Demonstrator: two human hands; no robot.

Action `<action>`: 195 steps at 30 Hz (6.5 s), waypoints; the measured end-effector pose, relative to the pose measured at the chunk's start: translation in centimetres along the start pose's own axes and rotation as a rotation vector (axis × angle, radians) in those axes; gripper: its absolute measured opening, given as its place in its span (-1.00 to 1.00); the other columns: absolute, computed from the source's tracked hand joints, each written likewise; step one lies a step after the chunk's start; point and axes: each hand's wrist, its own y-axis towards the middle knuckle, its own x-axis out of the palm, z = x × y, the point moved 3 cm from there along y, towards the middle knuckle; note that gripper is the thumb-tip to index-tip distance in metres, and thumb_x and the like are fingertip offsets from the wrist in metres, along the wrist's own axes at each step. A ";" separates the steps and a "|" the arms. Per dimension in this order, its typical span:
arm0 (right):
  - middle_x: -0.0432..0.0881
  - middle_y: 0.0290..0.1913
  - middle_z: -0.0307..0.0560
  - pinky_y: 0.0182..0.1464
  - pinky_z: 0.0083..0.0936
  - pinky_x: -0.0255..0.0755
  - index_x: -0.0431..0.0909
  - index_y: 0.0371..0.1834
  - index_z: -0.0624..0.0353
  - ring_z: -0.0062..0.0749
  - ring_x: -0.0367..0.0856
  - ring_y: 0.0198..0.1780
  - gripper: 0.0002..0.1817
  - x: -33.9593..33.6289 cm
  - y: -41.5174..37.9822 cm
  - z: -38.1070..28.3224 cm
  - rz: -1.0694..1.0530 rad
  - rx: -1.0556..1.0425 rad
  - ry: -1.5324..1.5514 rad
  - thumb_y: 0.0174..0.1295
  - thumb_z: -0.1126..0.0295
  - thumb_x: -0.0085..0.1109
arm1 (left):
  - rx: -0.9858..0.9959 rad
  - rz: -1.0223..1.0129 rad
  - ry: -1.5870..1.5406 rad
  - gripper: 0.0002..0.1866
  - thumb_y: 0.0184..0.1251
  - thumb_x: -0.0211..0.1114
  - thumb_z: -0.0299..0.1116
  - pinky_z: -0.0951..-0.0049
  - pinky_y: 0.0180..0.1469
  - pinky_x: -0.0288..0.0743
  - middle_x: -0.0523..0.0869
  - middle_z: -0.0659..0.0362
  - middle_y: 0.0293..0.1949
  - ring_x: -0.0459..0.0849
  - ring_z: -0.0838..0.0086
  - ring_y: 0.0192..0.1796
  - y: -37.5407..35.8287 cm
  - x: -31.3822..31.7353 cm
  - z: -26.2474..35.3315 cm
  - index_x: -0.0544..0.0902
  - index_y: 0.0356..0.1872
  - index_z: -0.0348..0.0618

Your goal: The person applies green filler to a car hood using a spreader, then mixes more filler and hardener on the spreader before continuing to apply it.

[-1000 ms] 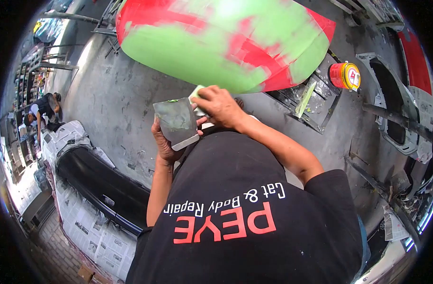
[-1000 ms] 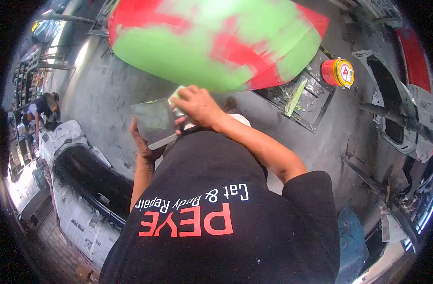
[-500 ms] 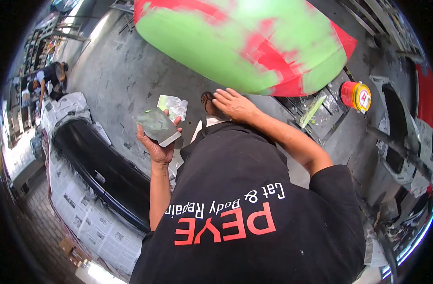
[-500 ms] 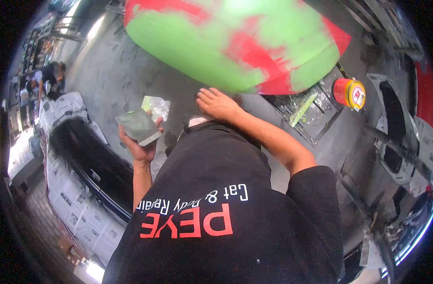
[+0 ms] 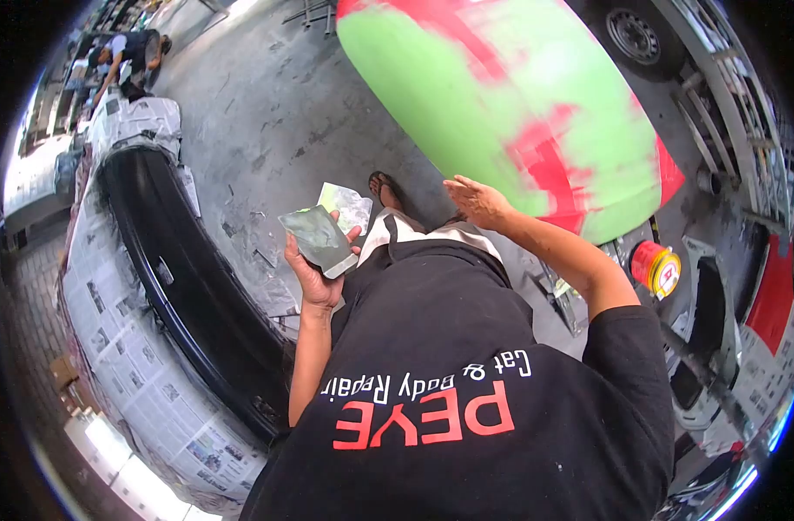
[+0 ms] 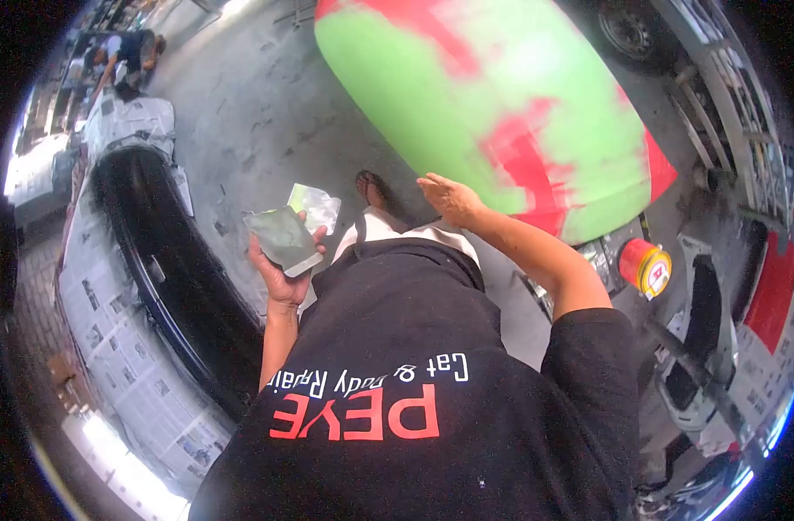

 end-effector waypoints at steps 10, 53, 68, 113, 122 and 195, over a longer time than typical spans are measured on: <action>0.29 0.64 -0.17 0.78 -0.17 -0.41 0.36 0.53 0.26 -0.32 -0.13 0.75 -0.20 -2.4 13.7 10.3 0.072 -0.067 0.048 0.40 -0.12 0.02 | 0.003 0.010 -0.068 -0.12 0.45 0.00 0.45 0.08 0.03 0.72 0.51 0.02 0.44 0.65 -0.18 0.25 7.3 -3.1 4.9 0.36 0.54 0.00; 0.41 0.58 -0.06 0.71 0.01 -0.38 0.49 0.49 0.13 -0.15 0.21 0.65 -0.41 0.5 27.5 12.9 -0.643 -0.215 -0.159 0.57 0.05 -0.20 | 0.005 0.052 -0.018 -0.12 0.48 -0.06 0.44 0.12 -0.02 0.68 0.45 -0.07 0.49 0.63 -0.20 0.28 21.6 -8.9 19.9 0.32 0.57 -0.02; 0.39 0.58 0.09 0.71 0.04 -0.47 0.61 0.38 0.19 0.02 0.16 0.67 -0.37 1.1 37.0 22.1 -0.486 -0.127 -0.123 0.53 -0.01 -0.16 | -0.019 0.063 0.049 -0.12 0.49 -0.05 0.42 0.17 -0.04 0.71 0.45 -0.10 0.49 0.64 -0.20 0.28 20.1 -8.3 20.0 0.31 0.59 -0.03; 0.40 0.54 0.10 0.67 0.15 -0.13 0.50 0.43 0.10 0.00 0.18 0.65 -0.35 -12.8 32.1 15.1 -0.273 -0.157 0.757 0.40 -0.07 0.17 | -0.036 -0.289 0.208 -0.08 0.38 0.09 0.47 0.15 -0.11 0.77 0.49 -0.08 0.43 0.68 -0.20 0.20 23.5 -2.6 24.3 0.35 0.54 0.02; 0.65 0.19 0.18 0.46 -0.05 0.30 0.52 0.36 0.08 0.03 0.46 0.42 -0.54 -17.4 30.7 16.7 -0.050 0.566 1.612 0.47 0.17 0.13 | -0.054 -0.335 0.148 -0.08 0.38 0.10 0.47 0.13 -0.10 0.76 0.48 -0.10 0.43 0.65 -0.27 0.21 22.9 -2.3 24.3 0.34 0.56 0.02; 0.65 0.10 0.20 0.12 -0.26 0.54 0.62 0.17 0.42 0.05 0.68 0.03 -0.66 -42.8 21.6 21.1 1.267 0.406 1.156 0.33 0.64 0.15 | 0.626 -0.358 0.624 -0.27 0.73 -0.19 0.16 0.25 0.52 0.25 0.30 0.16 0.59 0.36 0.31 0.50 20.5 3.8 23.2 0.19 0.64 -0.16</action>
